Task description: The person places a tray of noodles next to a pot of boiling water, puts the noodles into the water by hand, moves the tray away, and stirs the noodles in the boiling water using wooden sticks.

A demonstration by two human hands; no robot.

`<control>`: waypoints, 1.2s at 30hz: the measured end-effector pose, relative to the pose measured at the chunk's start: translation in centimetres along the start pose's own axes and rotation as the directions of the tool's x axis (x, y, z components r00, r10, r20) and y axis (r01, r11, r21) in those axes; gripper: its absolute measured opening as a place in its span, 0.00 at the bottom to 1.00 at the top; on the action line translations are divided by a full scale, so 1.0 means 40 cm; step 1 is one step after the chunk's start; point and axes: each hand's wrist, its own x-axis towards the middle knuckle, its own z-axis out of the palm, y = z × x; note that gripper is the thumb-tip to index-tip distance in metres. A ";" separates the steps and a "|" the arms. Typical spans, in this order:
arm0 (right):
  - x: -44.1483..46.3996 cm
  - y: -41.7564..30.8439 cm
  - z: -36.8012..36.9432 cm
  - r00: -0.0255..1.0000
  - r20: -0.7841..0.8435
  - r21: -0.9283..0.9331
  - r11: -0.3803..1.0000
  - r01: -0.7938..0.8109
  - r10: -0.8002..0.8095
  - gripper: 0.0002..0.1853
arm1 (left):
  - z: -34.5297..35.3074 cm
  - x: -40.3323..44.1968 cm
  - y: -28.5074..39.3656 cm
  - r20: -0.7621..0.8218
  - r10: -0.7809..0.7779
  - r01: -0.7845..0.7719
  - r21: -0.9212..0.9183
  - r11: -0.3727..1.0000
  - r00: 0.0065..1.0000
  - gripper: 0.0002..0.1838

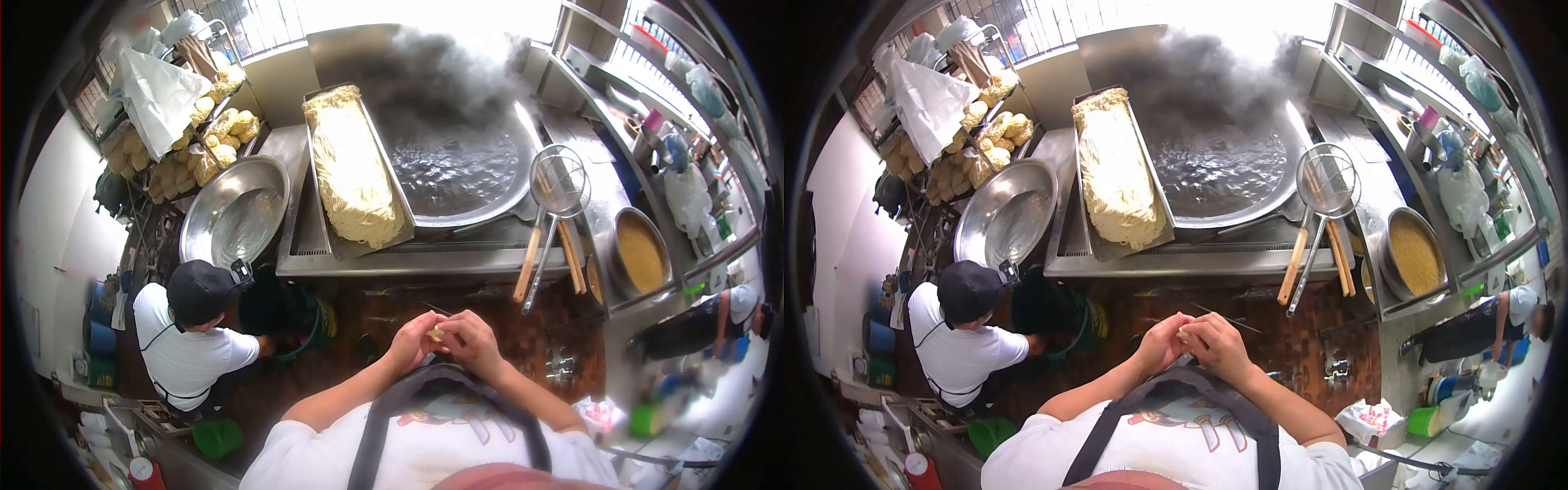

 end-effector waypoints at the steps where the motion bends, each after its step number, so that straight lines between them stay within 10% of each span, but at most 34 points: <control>1: 0.004 -0.004 0.000 1.000 -0.001 -0.002 1.000 0.006 -0.006 0.10 | 0.002 0.000 0.001 -0.001 0.003 -0.003 -0.005 1.000 1.000 0.20; 36: 0.002 -0.001 -0.003 1.000 0.013 -0.038 0.999 0.001 -0.001 0.09 | 0.008 -0.001 0.002 0.007 0.005 -0.005 -0.003 1.000 1.000 0.21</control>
